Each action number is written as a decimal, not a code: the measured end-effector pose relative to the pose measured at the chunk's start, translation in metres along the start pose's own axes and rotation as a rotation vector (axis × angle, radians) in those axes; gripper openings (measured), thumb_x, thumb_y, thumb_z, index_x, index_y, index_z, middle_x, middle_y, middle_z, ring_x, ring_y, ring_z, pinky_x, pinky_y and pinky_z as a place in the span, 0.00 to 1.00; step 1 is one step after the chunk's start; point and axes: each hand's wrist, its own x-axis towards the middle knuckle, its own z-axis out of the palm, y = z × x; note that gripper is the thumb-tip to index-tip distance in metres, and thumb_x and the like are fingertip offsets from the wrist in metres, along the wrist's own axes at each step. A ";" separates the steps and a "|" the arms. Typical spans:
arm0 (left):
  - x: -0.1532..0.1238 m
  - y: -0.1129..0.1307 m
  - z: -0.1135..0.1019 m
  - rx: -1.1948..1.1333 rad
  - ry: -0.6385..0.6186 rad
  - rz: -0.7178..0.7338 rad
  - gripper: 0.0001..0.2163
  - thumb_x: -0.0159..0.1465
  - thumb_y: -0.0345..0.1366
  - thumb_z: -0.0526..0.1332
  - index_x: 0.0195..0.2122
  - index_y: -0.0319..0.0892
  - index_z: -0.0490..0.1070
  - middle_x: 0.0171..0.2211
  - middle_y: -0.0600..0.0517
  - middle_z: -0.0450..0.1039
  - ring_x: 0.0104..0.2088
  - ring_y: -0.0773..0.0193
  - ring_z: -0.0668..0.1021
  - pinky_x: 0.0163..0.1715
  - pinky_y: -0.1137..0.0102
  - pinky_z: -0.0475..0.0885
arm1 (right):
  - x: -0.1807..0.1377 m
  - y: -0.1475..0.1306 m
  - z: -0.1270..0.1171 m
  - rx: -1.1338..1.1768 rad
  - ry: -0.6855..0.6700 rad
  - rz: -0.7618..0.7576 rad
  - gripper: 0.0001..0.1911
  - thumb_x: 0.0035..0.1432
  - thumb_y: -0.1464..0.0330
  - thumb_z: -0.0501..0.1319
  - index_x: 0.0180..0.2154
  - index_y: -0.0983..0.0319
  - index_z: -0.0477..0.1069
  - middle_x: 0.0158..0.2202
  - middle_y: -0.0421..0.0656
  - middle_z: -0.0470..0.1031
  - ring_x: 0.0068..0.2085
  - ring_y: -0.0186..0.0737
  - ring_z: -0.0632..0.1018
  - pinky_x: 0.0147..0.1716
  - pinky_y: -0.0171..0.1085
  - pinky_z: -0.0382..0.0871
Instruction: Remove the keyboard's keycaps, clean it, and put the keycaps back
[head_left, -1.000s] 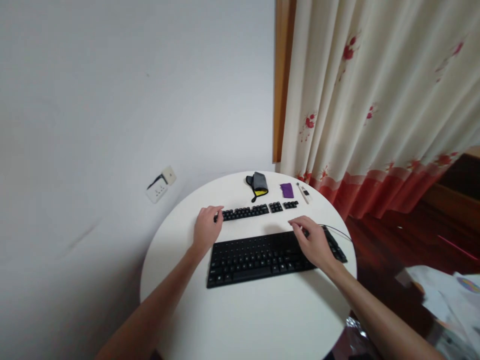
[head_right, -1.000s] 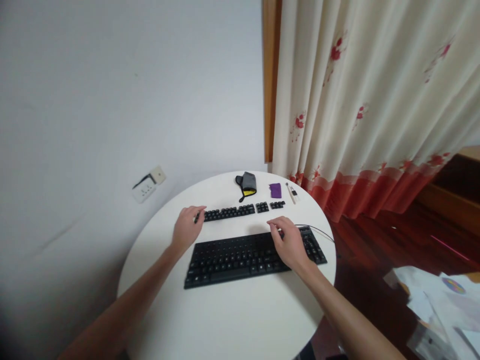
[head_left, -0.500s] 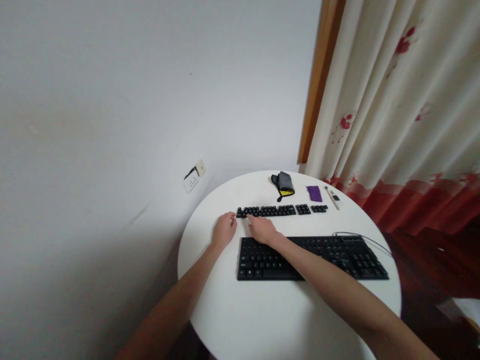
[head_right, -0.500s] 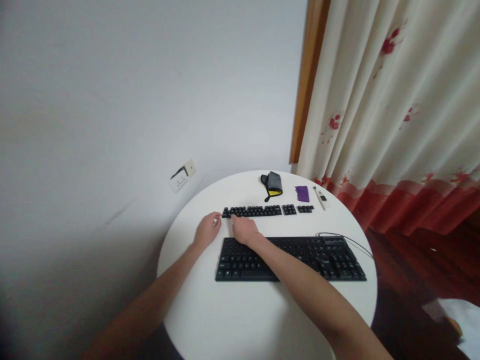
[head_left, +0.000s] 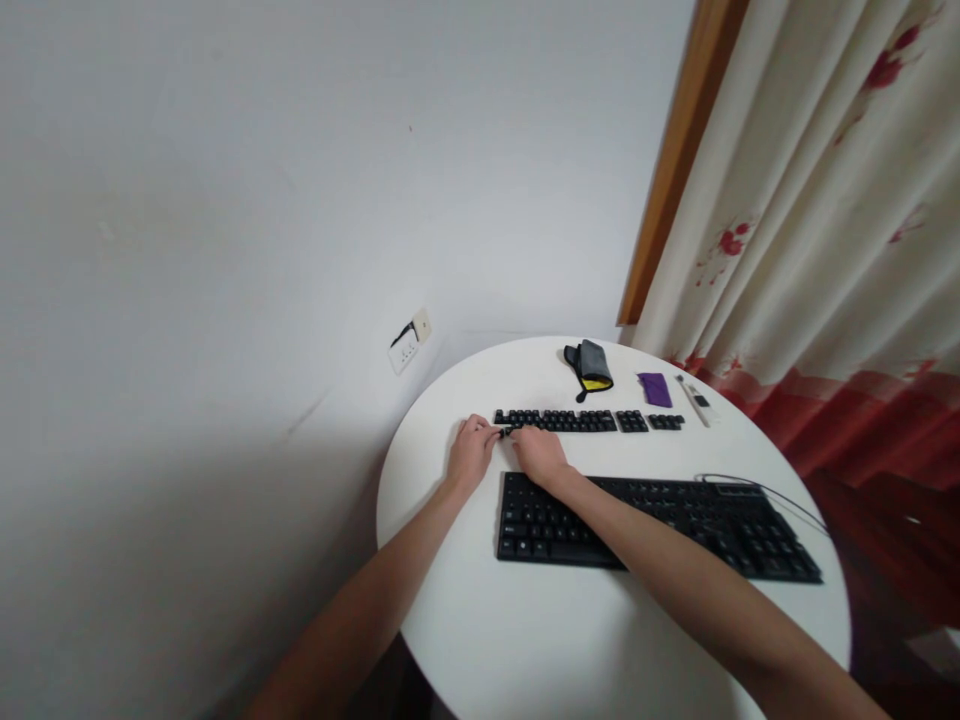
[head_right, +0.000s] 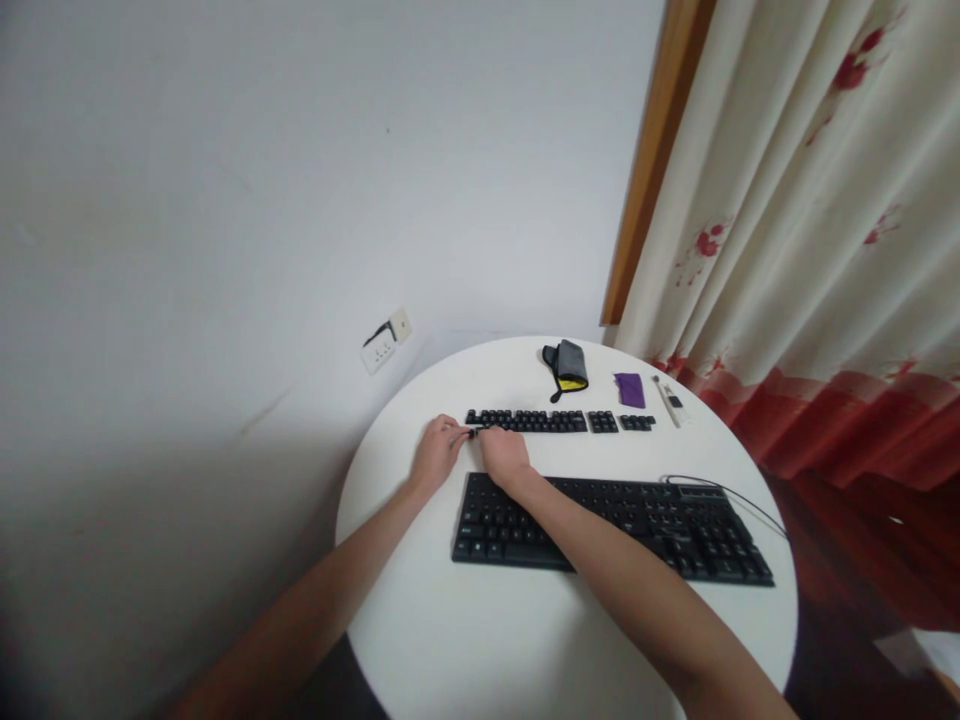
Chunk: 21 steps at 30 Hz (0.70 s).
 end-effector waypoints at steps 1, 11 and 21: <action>0.000 0.000 0.000 -0.010 0.011 0.004 0.08 0.65 0.32 0.59 0.37 0.44 0.78 0.39 0.49 0.70 0.41 0.59 0.72 0.45 0.64 0.70 | 0.000 0.000 -0.001 -0.004 0.013 0.005 0.14 0.67 0.69 0.50 0.46 0.60 0.73 0.45 0.48 0.77 0.45 0.45 0.79 0.42 0.39 0.69; -0.001 -0.002 -0.002 -0.023 -0.018 0.025 0.06 0.63 0.28 0.60 0.37 0.43 0.76 0.37 0.51 0.77 0.40 0.58 0.72 0.44 0.63 0.68 | 0.020 -0.008 -0.006 -0.056 0.049 -0.054 0.13 0.66 0.73 0.51 0.43 0.64 0.74 0.46 0.51 0.74 0.42 0.44 0.79 0.40 0.38 0.70; -0.001 -0.001 -0.010 -0.135 -0.143 -0.101 0.07 0.61 0.28 0.62 0.37 0.43 0.79 0.38 0.49 0.79 0.40 0.59 0.76 0.46 0.64 0.68 | -0.016 -0.002 -0.020 0.090 0.158 -0.124 0.09 0.64 0.69 0.57 0.43 0.61 0.74 0.45 0.47 0.74 0.45 0.40 0.76 0.43 0.34 0.68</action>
